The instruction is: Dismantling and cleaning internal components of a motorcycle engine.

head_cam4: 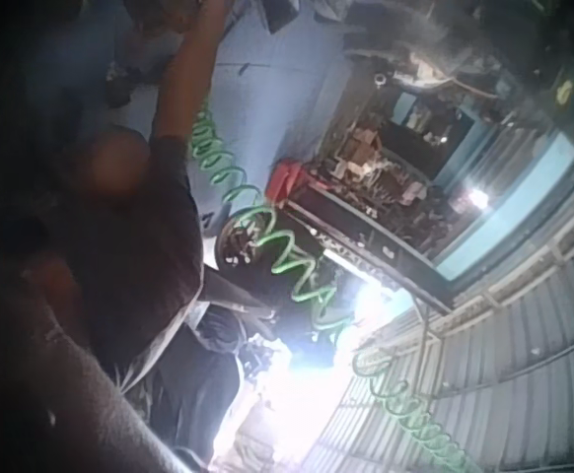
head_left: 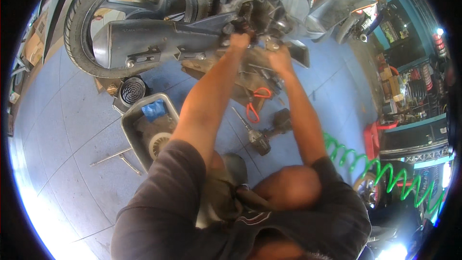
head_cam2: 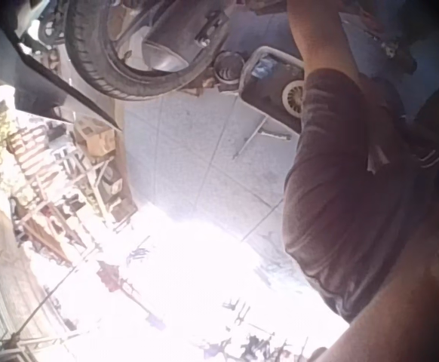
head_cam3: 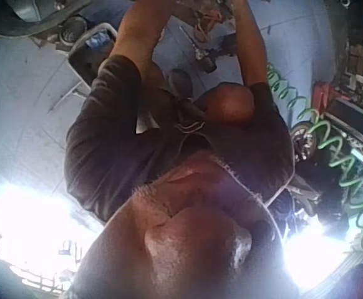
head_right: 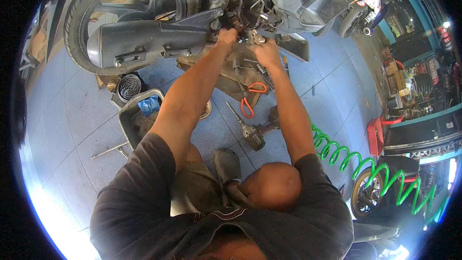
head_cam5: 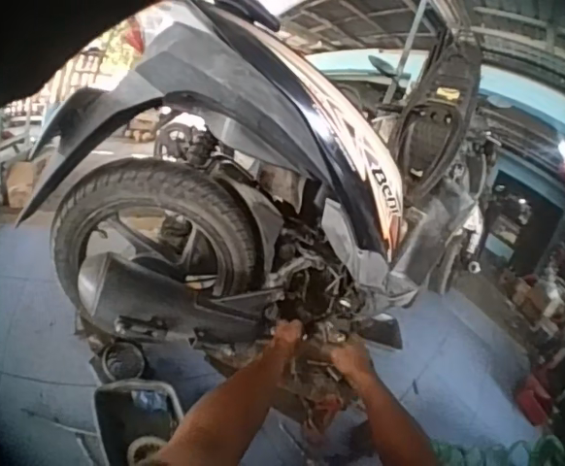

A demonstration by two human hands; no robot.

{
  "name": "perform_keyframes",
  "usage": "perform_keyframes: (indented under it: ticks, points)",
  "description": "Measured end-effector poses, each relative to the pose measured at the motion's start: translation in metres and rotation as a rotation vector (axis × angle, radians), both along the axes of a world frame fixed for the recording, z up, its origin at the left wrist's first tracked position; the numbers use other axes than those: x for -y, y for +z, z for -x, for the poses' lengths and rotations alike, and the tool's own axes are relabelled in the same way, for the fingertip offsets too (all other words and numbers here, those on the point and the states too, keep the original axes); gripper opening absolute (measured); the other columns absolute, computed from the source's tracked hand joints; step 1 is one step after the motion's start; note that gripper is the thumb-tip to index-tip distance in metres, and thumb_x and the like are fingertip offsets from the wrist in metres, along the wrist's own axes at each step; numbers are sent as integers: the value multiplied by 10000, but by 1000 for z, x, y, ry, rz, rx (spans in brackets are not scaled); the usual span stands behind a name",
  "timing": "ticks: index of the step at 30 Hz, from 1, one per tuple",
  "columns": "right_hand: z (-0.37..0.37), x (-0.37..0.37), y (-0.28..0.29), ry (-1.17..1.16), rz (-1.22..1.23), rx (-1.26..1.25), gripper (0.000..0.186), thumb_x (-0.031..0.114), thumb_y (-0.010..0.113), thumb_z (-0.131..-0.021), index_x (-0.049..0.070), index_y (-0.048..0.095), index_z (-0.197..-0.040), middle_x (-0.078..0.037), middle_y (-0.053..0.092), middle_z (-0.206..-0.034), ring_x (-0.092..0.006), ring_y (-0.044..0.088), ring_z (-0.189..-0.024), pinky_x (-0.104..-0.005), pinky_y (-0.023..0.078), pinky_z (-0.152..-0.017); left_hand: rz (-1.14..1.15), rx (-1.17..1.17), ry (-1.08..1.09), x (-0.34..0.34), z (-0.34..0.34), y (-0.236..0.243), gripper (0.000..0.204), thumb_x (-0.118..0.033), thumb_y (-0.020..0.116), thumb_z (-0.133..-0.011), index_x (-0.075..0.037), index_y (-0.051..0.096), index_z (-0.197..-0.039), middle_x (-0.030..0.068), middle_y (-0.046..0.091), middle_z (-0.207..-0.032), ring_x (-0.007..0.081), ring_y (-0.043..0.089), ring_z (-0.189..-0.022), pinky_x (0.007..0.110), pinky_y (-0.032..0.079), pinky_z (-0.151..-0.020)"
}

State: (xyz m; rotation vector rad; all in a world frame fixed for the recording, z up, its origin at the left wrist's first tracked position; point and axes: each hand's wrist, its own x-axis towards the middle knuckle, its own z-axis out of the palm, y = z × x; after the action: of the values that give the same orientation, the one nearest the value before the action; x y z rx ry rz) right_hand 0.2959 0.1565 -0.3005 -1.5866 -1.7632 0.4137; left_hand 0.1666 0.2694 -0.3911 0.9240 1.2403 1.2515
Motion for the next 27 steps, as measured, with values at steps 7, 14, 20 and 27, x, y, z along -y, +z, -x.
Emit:
perform_keyframes:
  ticks: [7, 14, 20, 27]
  points:
    - [-11, 29, 41, -113, 451, -235, 312, 198, 654, -672, 0, 674, -912, -242, 667, -851, -374, 647, -822, -396, 489, -741, 25, 367, -83, 45, -20, 53, 859, -383, 783, -709, 89, 348, -1279, 216, 535, -1195, 286, 556, -1048, 437, 471, -861]
    - [-27, 45, 30, -192, -36, 106, 350, 202, 651, -683, -16, 668, -957, -225, 675, -877, -359, 642, -811, -395, 482, -772, -114, 521, -61, 51, -37, 90, 660, -353, 887, -591, 61, 596, -1015, 161, 634, -1015, 250, 623, -926, 396, 505, -783]
    - [-43, 46, 38, -215, 41, 31, 338, 212, 658, -683, -24, 660, -925, -225, 674, -861, -371, 640, -816, -411, 480, -771, -135, 573, -85, 47, -51, 95, 335, -229, 833, -700, -49, 596, -854, 101, 658, -826, 206, 646, -677, 349, 541, -536]
    - [-44, 47, 55, -208, 11, -71, 313, 209, 664, -672, 1, 662, -904, -183, 675, -792, -355, 636, -771, -401, 480, -737, -26, 506, -54, 48, -54, 90, 287, -159, 757, -717, -13, 579, -889, 141, 636, -887, 234, 637, -717, 357, 544, -579]
